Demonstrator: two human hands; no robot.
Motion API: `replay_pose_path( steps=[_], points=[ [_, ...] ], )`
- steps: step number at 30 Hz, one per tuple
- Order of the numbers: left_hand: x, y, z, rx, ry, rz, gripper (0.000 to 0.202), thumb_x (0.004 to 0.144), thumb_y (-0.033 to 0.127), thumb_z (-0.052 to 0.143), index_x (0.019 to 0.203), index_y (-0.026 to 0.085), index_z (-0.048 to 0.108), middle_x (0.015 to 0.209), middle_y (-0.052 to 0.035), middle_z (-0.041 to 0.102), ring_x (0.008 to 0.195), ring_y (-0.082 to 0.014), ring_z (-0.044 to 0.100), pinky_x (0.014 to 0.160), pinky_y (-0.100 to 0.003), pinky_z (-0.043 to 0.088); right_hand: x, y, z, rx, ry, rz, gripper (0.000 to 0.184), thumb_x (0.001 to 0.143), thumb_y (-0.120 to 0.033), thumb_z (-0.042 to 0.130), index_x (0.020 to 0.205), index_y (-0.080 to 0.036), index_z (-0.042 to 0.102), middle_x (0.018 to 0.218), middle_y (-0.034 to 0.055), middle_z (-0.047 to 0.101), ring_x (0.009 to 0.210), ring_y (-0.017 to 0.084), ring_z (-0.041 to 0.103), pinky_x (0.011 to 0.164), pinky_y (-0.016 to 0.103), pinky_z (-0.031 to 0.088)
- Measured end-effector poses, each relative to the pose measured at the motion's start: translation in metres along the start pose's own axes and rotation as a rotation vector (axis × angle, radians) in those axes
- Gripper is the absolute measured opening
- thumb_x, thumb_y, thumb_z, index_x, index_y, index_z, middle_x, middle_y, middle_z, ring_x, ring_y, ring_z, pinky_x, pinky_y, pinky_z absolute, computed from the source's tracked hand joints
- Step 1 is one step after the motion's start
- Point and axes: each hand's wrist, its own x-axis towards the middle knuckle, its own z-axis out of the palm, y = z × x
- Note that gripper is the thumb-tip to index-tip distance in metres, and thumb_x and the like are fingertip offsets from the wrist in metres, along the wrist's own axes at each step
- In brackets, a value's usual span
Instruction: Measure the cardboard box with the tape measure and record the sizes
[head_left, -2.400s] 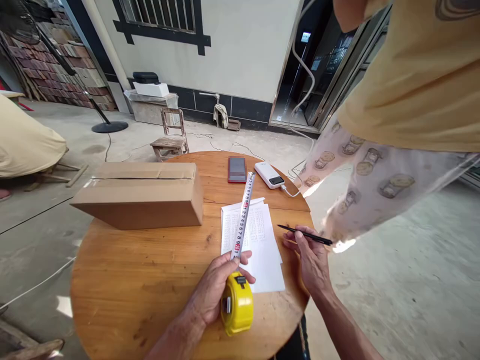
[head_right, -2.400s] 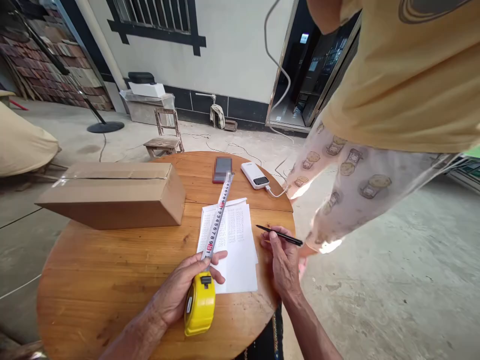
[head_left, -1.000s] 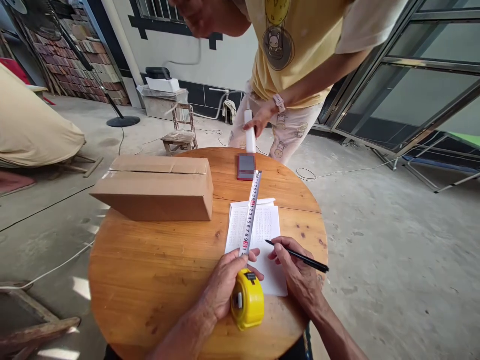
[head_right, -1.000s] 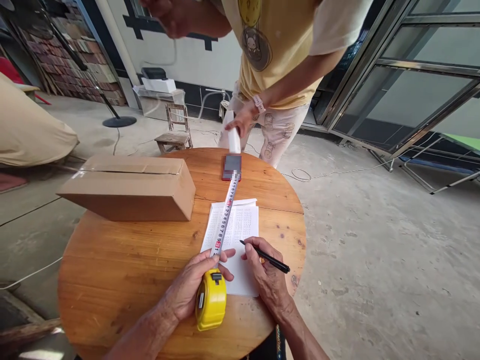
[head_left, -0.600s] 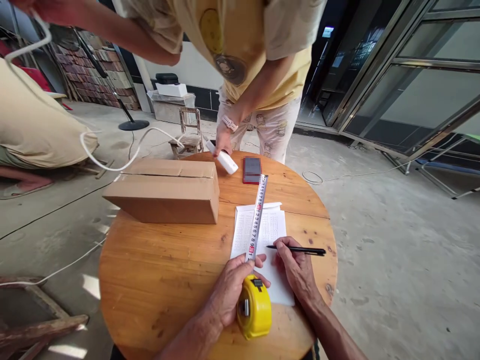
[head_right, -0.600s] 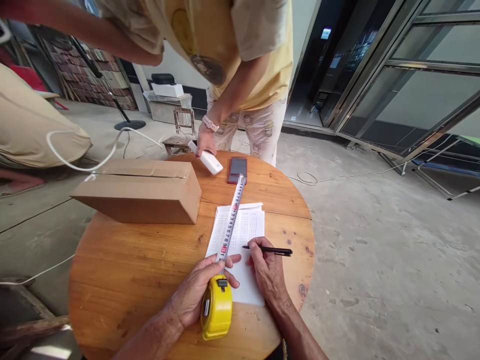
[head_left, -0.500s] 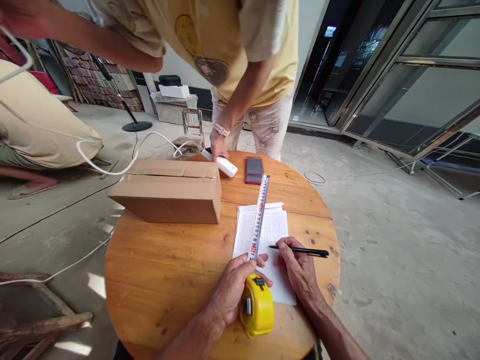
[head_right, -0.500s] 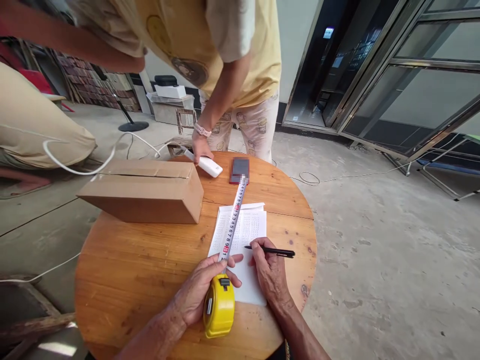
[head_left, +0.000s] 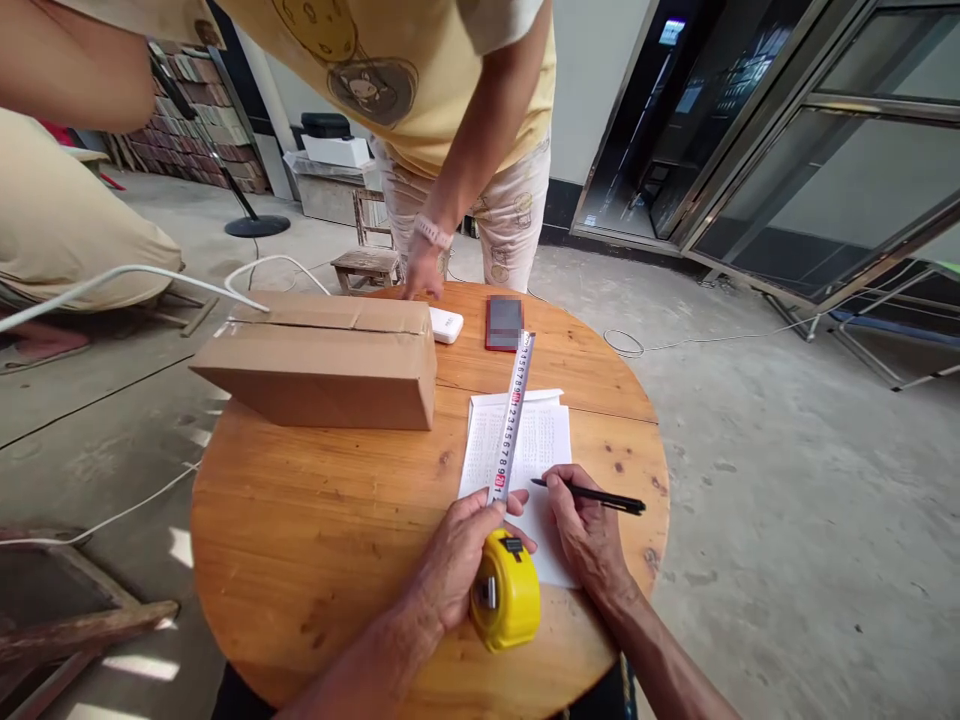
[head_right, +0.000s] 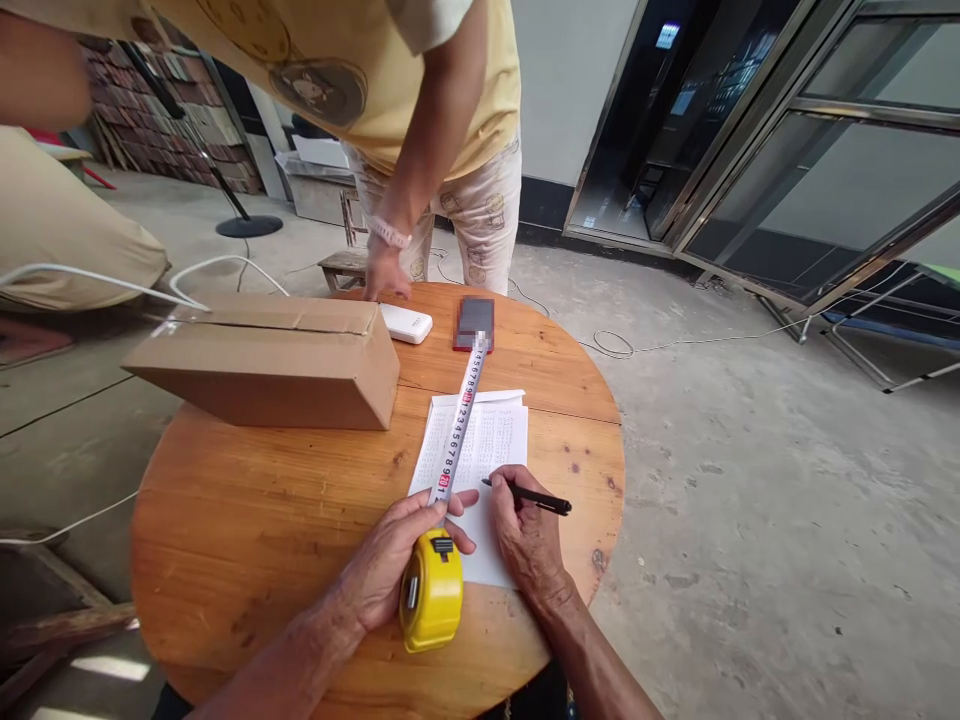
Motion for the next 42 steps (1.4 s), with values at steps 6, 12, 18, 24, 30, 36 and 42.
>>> replay_pose_path(
  steps=[6,12,18,24,30,36,42],
  points=[
    [-0.0009,0.0016,0.0005,0.006,-0.002,-0.022,0.016,0.080,0.033,0.054,0.081,0.017,0.053,0.082,-0.0083,0.071,0.053,-0.0098,0.055,0.049,-0.020,0.040,0.0010,0.0029,0.0009,-0.043,-0.014,-0.015,0.020,0.089,-0.032,0.047,0.078,-0.019,0.057,0.060,-0.0029,0.049,0.053,0.011,0.041,0.048,0.023,0.035],
    [0.0006,0.0018,0.0017,-0.006,-0.001,-0.029,0.016,0.080,0.032,0.054,0.080,0.017,0.053,0.092,-0.0093,0.071,0.053,-0.0091,0.055,0.048,-0.020,0.040,0.0017,0.0057,0.0014,-0.102,-0.032,-0.070,0.018,0.089,-0.030,0.047,0.081,-0.019,0.059,0.068,-0.0001,0.058,0.062,0.013,0.051,0.057,0.024,0.041],
    [0.0018,0.0030,0.0022,-0.022,0.008,-0.047,0.017,0.079,0.034,0.055,0.081,0.017,0.053,0.082,-0.0082,0.071,0.051,-0.0094,0.054,0.048,-0.020,0.040,0.0012,0.0014,0.0013,-0.157,-0.052,-0.102,0.018,0.089,-0.027,0.046,0.081,-0.018,0.060,0.071,0.0018,0.062,0.066,0.014,0.056,0.061,0.025,0.044],
    [0.0002,0.0036,0.0031,-0.030,0.023,-0.053,0.017,0.079,0.034,0.056,0.081,0.017,0.053,0.074,-0.0065,0.070,0.050,-0.0096,0.053,0.047,-0.019,0.040,0.0013,0.0019,0.0016,-0.170,-0.059,-0.110,0.016,0.089,-0.025,0.046,0.082,-0.018,0.059,0.074,0.0022,0.064,0.068,0.015,0.058,0.064,0.025,0.045],
    [-0.0003,0.0030,0.0030,-0.014,0.013,-0.049,0.016,0.080,0.033,0.054,0.082,0.017,0.054,0.068,-0.0057,0.070,0.049,-0.0100,0.052,0.047,-0.019,0.040,0.0025,0.0004,0.0022,-0.173,-0.076,-0.104,0.017,0.089,-0.025,0.046,0.081,-0.018,0.059,0.072,0.0017,0.063,0.066,0.014,0.057,0.062,0.025,0.044],
    [-0.0002,0.0031,0.0025,-0.007,0.016,-0.050,0.016,0.081,0.033,0.053,0.083,0.018,0.054,0.068,-0.0051,0.070,0.049,-0.0102,0.053,0.047,-0.019,0.040,0.0038,-0.0031,0.0021,-0.165,-0.098,-0.108,0.017,0.089,-0.023,0.046,0.080,-0.019,0.059,0.069,0.0002,0.063,0.062,0.012,0.055,0.061,0.023,0.044],
    [-0.0002,0.0037,0.0026,-0.016,0.017,-0.042,0.016,0.079,0.033,0.055,0.083,0.017,0.055,0.070,-0.0057,0.071,0.048,-0.0100,0.053,0.047,-0.019,0.041,0.0025,-0.0017,0.0018,-0.162,-0.103,-0.103,0.017,0.088,-0.024,0.046,0.079,-0.019,0.059,0.069,0.0012,0.064,0.065,0.014,0.057,0.063,0.025,0.044]
  ],
)
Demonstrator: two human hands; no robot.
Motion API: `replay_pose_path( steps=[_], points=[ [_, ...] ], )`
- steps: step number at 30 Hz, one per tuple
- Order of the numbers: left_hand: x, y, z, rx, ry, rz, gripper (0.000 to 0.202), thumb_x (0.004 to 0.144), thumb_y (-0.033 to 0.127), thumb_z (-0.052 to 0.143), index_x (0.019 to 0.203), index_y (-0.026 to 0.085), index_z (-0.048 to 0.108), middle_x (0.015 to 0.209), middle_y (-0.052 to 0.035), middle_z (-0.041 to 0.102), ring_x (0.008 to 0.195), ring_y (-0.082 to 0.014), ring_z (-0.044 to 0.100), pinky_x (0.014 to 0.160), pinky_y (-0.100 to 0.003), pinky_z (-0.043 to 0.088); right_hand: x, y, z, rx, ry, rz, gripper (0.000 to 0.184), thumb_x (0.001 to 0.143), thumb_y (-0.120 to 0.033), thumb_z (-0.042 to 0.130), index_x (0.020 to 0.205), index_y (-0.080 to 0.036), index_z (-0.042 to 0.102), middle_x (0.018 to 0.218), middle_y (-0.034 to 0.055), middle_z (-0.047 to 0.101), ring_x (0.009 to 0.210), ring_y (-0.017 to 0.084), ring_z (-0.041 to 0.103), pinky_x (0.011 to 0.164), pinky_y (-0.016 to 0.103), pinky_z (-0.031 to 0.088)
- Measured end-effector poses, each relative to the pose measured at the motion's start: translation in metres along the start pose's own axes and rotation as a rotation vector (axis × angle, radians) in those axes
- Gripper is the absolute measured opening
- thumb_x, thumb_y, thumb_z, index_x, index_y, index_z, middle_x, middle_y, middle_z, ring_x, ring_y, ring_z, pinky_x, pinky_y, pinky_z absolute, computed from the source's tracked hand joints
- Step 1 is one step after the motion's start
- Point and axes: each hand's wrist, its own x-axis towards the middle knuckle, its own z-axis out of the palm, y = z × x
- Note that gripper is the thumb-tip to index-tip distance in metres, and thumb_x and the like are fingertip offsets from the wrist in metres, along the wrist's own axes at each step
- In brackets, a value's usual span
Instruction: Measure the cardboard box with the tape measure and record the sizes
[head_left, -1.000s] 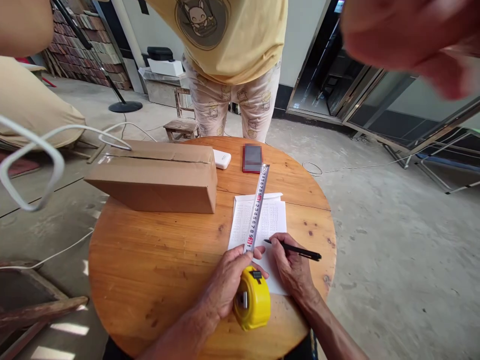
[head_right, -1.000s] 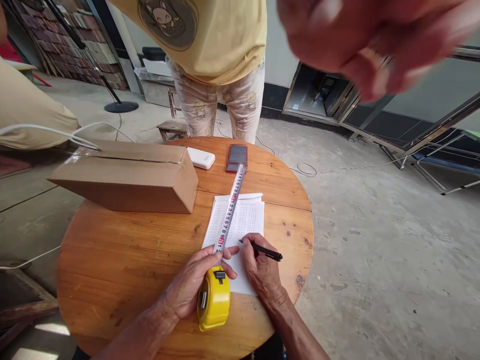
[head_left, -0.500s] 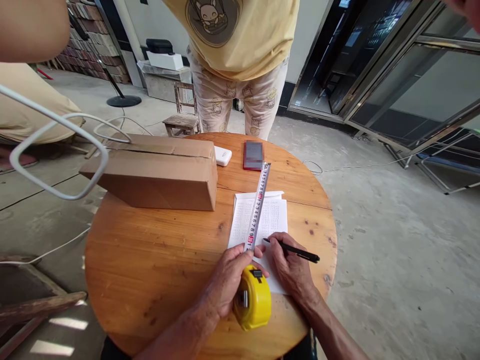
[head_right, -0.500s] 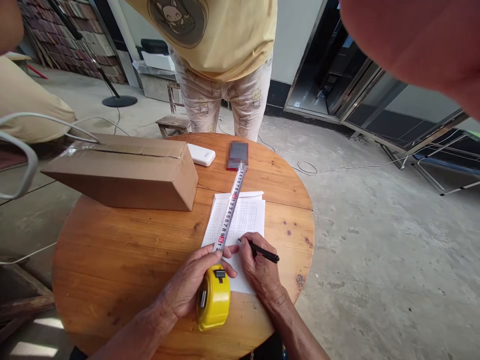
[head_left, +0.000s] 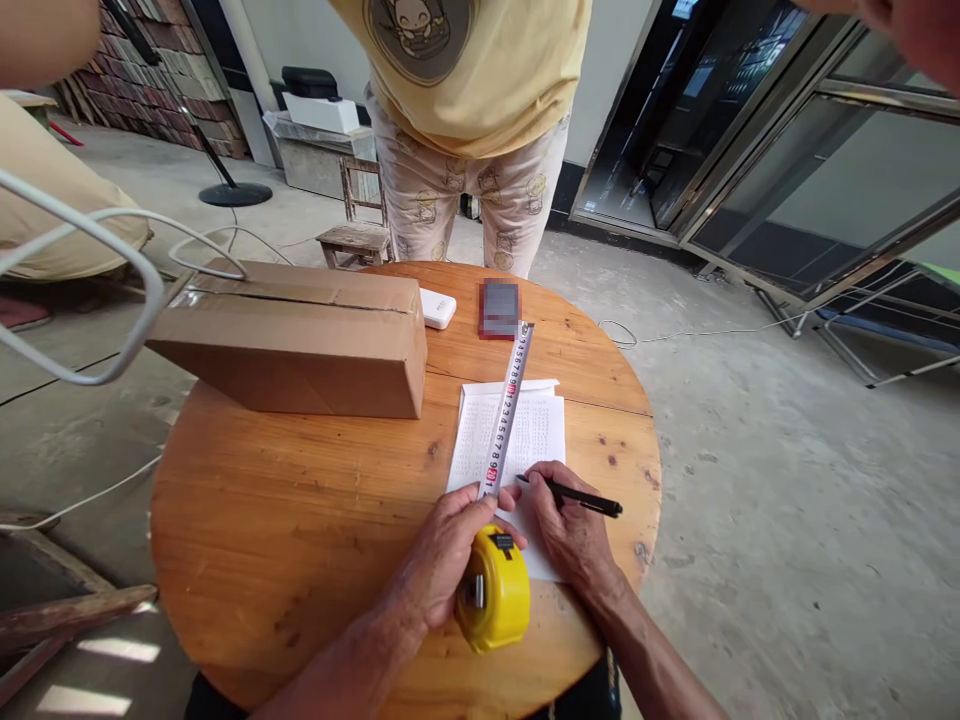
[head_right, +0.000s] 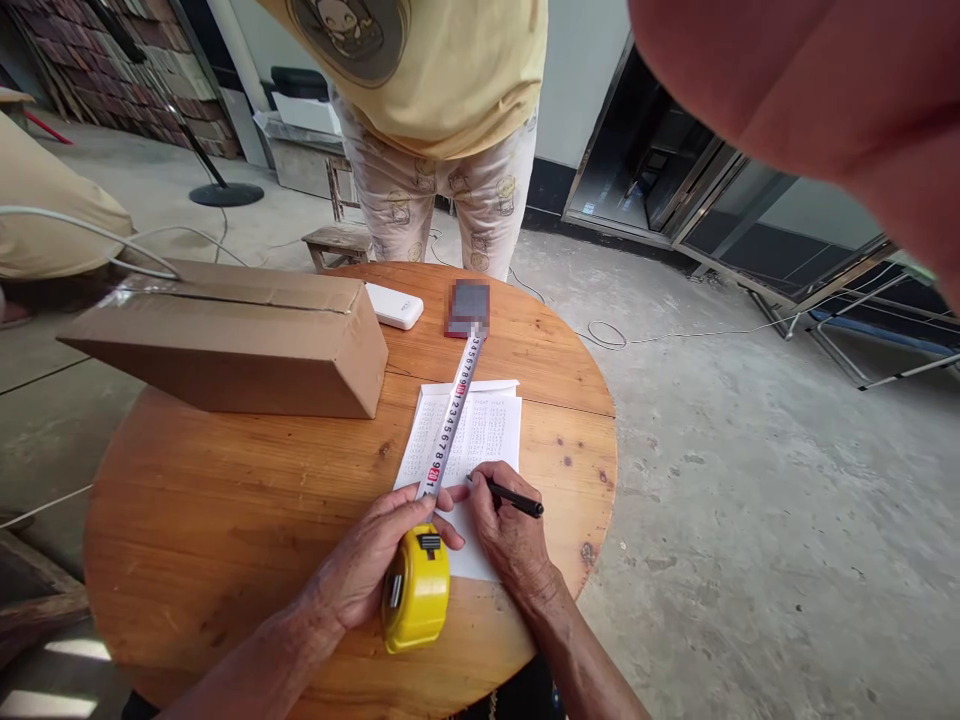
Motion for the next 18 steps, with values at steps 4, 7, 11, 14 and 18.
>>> replay_pose_path(
  steps=[4,7,11,14,18],
  points=[
    [-0.0005,0.0006,0.0007,-0.006,0.003,-0.004,0.017,0.077,0.034,0.057,0.082,0.017,0.055,0.074,-0.0067,0.072,0.049,-0.0103,0.054,0.047,-0.019,0.041,-0.0013,0.0012,-0.0001,0.004,0.037,0.007,0.018,0.089,-0.025,0.045,0.079,-0.019,0.059,0.071,0.0017,0.063,0.065,0.015,0.056,0.062,0.025,0.045],
    [-0.0010,0.0018,0.0014,-0.010,0.003,-0.005,0.016,0.077,0.032,0.058,0.080,0.017,0.055,0.077,-0.0074,0.072,0.050,-0.0101,0.055,0.047,-0.019,0.041,-0.0018,0.0024,-0.0003,-0.005,0.089,0.023,0.017,0.089,-0.026,0.046,0.079,-0.018,0.059,0.070,0.0008,0.062,0.064,0.014,0.055,0.061,0.024,0.044],
    [-0.0011,0.0019,0.0008,-0.005,-0.013,0.009,0.016,0.078,0.033,0.057,0.080,0.017,0.055,0.080,-0.0076,0.072,0.051,-0.0098,0.055,0.049,-0.020,0.041,-0.0011,0.0027,-0.0006,-0.020,0.102,0.024,0.017,0.088,-0.026,0.047,0.080,-0.018,0.059,0.069,0.0003,0.061,0.063,0.013,0.054,0.060,0.024,0.043],
    [-0.0005,0.0010,-0.0003,-0.001,-0.006,0.000,0.016,0.078,0.033,0.057,0.080,0.018,0.054,0.079,-0.0070,0.072,0.050,-0.0092,0.054,0.048,-0.019,0.040,-0.0004,0.0018,-0.0005,-0.026,0.100,0.017,0.019,0.088,-0.027,0.046,0.079,-0.018,0.059,0.069,0.0012,0.062,0.064,0.014,0.056,0.060,0.024,0.044],
    [-0.0002,0.0011,-0.0002,0.006,-0.005,0.014,0.016,0.078,0.033,0.057,0.080,0.017,0.054,0.078,-0.0068,0.072,0.051,-0.0099,0.055,0.048,-0.020,0.041,-0.0003,0.0022,0.0005,-0.009,0.098,0.016,0.019,0.088,-0.027,0.046,0.079,-0.017,0.060,0.071,0.0019,0.063,0.066,0.015,0.057,0.062,0.025,0.045]
  ],
)
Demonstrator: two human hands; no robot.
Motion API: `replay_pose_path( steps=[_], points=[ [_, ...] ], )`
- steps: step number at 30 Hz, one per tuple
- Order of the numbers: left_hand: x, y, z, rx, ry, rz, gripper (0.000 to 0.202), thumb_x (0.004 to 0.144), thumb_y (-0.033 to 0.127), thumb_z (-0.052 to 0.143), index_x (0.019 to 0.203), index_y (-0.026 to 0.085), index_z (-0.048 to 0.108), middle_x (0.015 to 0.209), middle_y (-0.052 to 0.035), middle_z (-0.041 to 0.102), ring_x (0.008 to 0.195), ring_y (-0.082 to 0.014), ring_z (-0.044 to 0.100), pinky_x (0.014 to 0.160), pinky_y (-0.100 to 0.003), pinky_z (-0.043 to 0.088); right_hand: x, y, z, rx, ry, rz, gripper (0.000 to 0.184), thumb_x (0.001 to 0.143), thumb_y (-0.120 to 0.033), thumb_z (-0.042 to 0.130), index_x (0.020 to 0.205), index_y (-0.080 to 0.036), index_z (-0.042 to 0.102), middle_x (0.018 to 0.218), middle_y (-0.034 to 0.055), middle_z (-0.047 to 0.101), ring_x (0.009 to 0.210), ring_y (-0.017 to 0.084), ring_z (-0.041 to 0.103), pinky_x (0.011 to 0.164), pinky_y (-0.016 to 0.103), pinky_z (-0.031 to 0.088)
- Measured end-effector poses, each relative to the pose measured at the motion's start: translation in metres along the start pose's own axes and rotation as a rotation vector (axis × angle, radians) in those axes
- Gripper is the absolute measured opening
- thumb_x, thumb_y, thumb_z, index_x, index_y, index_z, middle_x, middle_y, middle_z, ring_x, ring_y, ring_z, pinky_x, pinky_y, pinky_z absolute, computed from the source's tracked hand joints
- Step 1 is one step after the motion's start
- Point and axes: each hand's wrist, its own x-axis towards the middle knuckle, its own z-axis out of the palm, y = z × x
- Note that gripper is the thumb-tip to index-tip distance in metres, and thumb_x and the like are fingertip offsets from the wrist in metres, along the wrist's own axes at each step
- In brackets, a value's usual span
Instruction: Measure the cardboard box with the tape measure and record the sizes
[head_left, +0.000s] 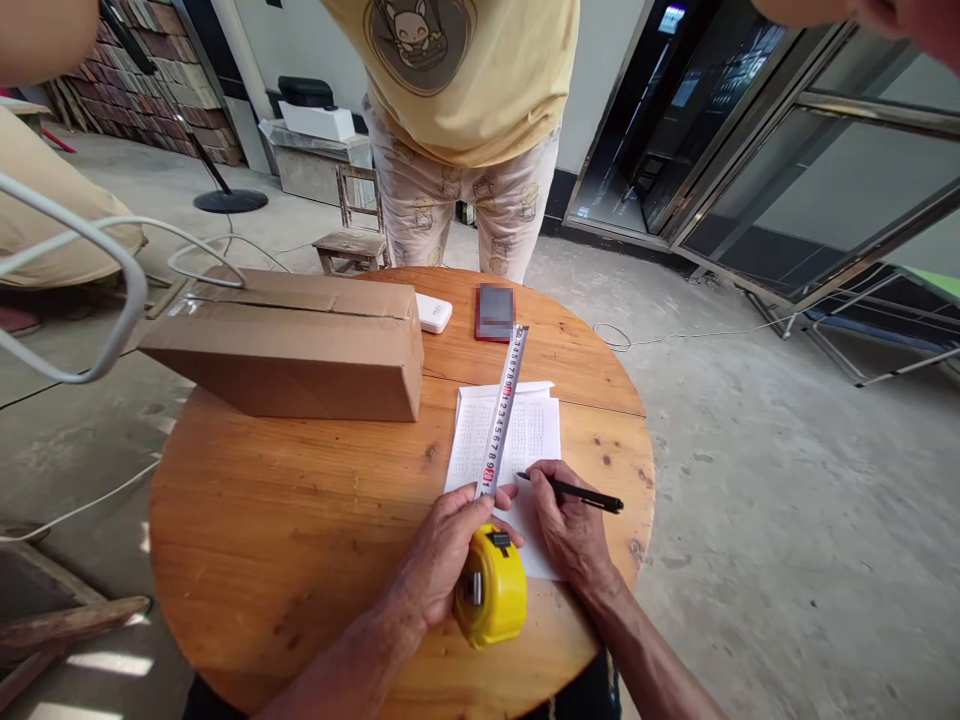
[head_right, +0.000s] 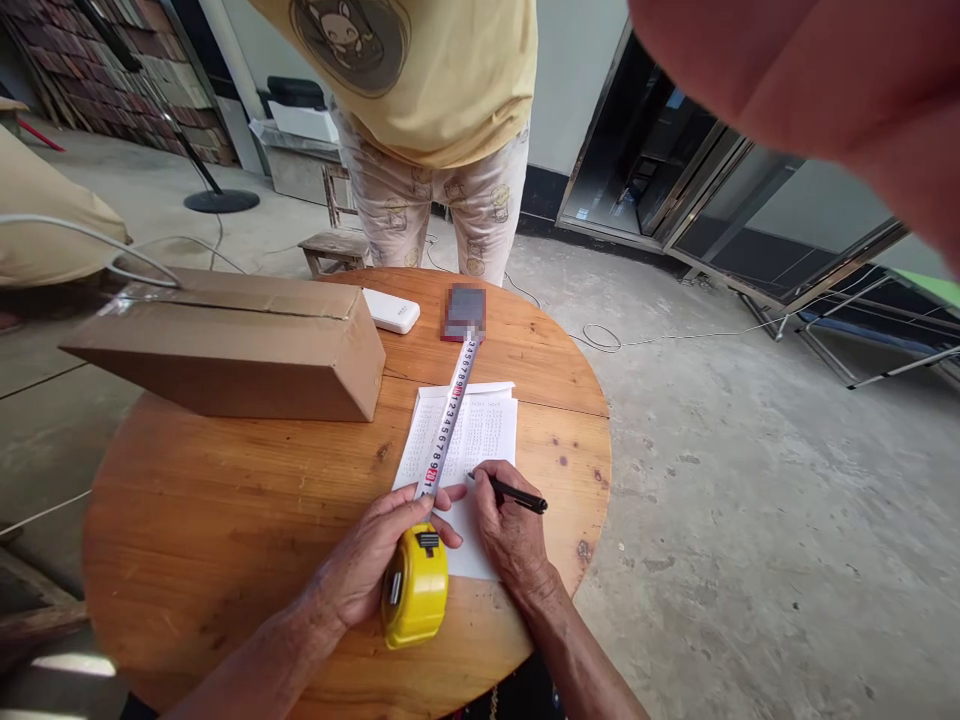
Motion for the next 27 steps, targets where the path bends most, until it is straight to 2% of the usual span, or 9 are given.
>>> replay_pose_path(
  steps=[11,21,27],
  points=[
    [0.0000,0.0009,0.0017,-0.039,0.009,-0.025,0.019,0.072,0.035,0.062,0.076,0.018,0.055,0.076,-0.0055,0.071,0.049,-0.0106,0.056,0.048,-0.021,0.040,0.0005,0.0001,-0.0011,-0.001,-0.026,0.006,0.018,0.088,-0.027,0.047,0.080,-0.018,0.060,0.069,0.0013,0.062,0.064,0.014,0.055,0.061,0.025,0.044],
    [0.0001,-0.0020,-0.0013,-0.015,-0.006,-0.013,0.016,0.078,0.033,0.056,0.080,0.018,0.055,0.072,-0.0051,0.071,0.049,-0.0100,0.055,0.049,-0.020,0.041,0.0001,-0.0021,0.0005,-0.006,-0.033,0.003,0.018,0.088,-0.026,0.047,0.079,-0.018,0.059,0.068,0.0004,0.061,0.062,0.014,0.054,0.060,0.024,0.043],
    [0.0006,-0.0007,-0.0006,-0.026,-0.003,-0.021,0.016,0.076,0.033,0.058,0.079,0.018,0.054,0.073,-0.0060,0.071,0.049,-0.0100,0.054,0.048,-0.020,0.041,0.0004,-0.0019,-0.0019,0.000,-0.026,0.007,0.018,0.088,-0.028,0.047,0.078,-0.018,0.059,0.068,0.0008,0.062,0.063,0.015,0.056,0.060,0.025,0.044]
  ],
)
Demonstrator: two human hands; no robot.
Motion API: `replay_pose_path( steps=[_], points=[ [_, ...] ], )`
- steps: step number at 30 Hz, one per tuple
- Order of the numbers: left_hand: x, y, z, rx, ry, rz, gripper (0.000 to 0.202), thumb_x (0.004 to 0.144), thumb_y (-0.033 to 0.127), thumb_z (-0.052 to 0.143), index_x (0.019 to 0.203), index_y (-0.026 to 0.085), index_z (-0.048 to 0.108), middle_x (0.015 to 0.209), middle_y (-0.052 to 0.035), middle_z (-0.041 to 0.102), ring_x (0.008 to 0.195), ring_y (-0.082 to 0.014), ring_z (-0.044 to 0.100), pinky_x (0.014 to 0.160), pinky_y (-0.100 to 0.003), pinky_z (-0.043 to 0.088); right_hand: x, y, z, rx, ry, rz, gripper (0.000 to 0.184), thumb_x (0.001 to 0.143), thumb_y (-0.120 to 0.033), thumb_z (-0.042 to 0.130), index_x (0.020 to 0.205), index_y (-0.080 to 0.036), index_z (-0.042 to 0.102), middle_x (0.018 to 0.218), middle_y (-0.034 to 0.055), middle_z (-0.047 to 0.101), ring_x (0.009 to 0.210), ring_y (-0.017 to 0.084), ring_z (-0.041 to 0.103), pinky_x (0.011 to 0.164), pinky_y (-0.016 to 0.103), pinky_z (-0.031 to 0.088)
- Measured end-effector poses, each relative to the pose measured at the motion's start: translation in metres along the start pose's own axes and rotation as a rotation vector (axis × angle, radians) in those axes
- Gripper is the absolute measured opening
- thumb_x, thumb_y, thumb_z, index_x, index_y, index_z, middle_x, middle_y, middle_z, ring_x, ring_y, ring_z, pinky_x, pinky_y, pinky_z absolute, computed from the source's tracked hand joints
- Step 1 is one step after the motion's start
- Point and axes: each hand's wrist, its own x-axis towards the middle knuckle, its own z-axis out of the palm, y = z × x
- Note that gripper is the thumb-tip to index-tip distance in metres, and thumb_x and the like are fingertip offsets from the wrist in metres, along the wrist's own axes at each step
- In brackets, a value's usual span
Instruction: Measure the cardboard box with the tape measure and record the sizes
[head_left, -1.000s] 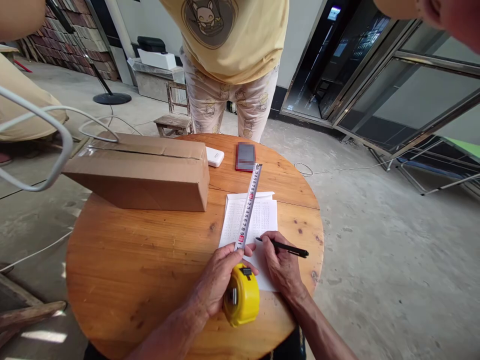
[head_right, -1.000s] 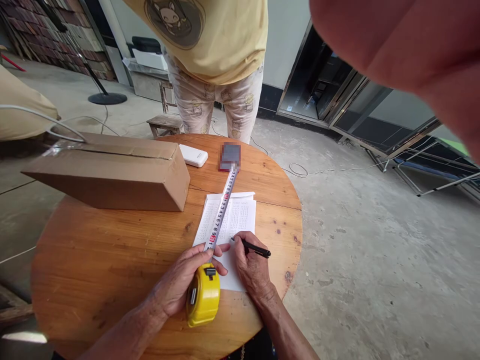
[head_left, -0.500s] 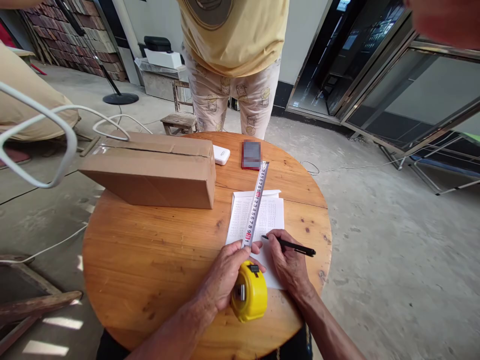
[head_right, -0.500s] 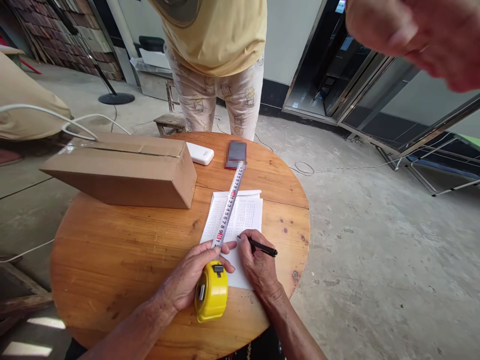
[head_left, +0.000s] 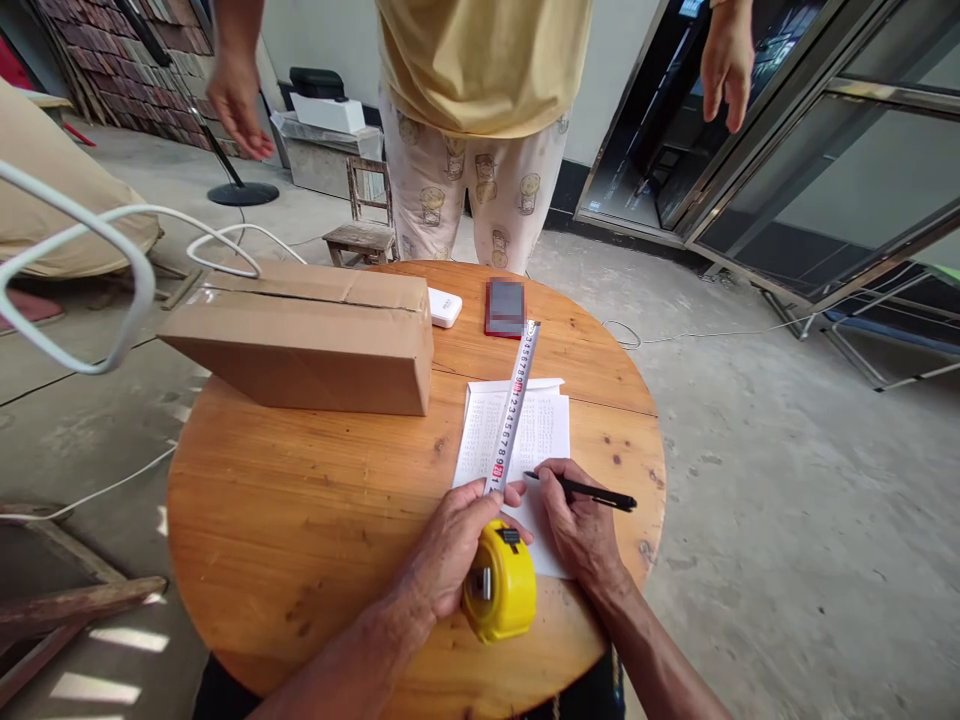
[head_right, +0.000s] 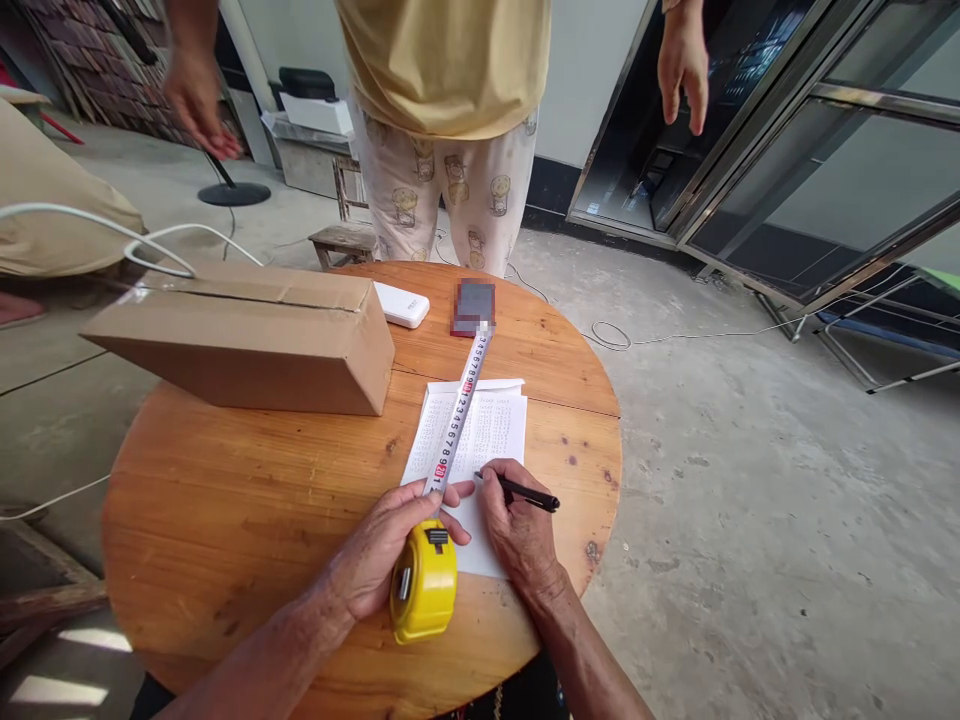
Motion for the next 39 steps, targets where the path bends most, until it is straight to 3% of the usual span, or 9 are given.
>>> replay_pose_path(
  steps=[10,18,23,27,39],
  points=[
    [0.0008,-0.0003,0.0003,0.010,-0.009,0.016,0.014,0.078,0.031,0.055,0.079,0.017,0.054,0.084,-0.0086,0.072,0.051,-0.0095,0.057,0.048,-0.019,0.041,0.0005,-0.0015,0.0009,-0.010,-0.020,0.005,0.018,0.087,-0.027,0.048,0.076,-0.018,0.059,0.064,-0.0003,0.059,0.057,0.013,0.051,0.056,0.024,0.042],
    [-0.0003,-0.0001,-0.0004,0.020,-0.013,0.021,0.015,0.079,0.031,0.056,0.080,0.016,0.055,0.103,-0.0104,0.069,0.057,-0.0097,0.060,0.050,-0.021,0.043,-0.0015,0.0015,-0.0011,0.048,0.083,0.013,0.017,0.088,-0.027,0.046,0.078,-0.019,0.058,0.071,0.0010,0.061,0.067,0.015,0.055,0.063,0.025,0.044],
    [0.0014,0.0006,-0.0009,0.032,-0.021,0.017,0.016,0.079,0.032,0.056,0.080,0.016,0.055,0.095,-0.0112,0.070,0.059,-0.0118,0.062,0.050,-0.021,0.043,-0.0024,0.0034,0.0000,0.085,0.073,0.051,0.017,0.089,-0.027,0.046,0.079,-0.019,0.057,0.072,0.0005,0.060,0.067,0.014,0.054,0.062,0.024,0.043],
    [0.0020,0.0002,-0.0014,0.025,-0.019,0.020,0.016,0.078,0.031,0.057,0.081,0.016,0.056,0.105,-0.0113,0.068,0.062,-0.0125,0.063,0.050,-0.021,0.044,-0.0016,0.0031,0.0000,0.099,0.058,0.059,0.017,0.089,-0.028,0.047,0.079,-0.019,0.057,0.071,0.0001,0.059,0.067,0.014,0.053,0.063,0.024,0.042],
    [0.0008,0.0014,-0.0018,0.018,-0.021,0.009,0.016,0.080,0.031,0.056,0.081,0.015,0.055,0.100,-0.0116,0.070,0.057,-0.0104,0.061,0.049,-0.020,0.043,-0.0007,0.0049,0.0019,0.087,0.028,0.070,0.019,0.088,-0.031,0.048,0.078,-0.018,0.058,0.067,-0.0001,0.057,0.063,0.014,0.050,0.058,0.024,0.040]
  ],
)
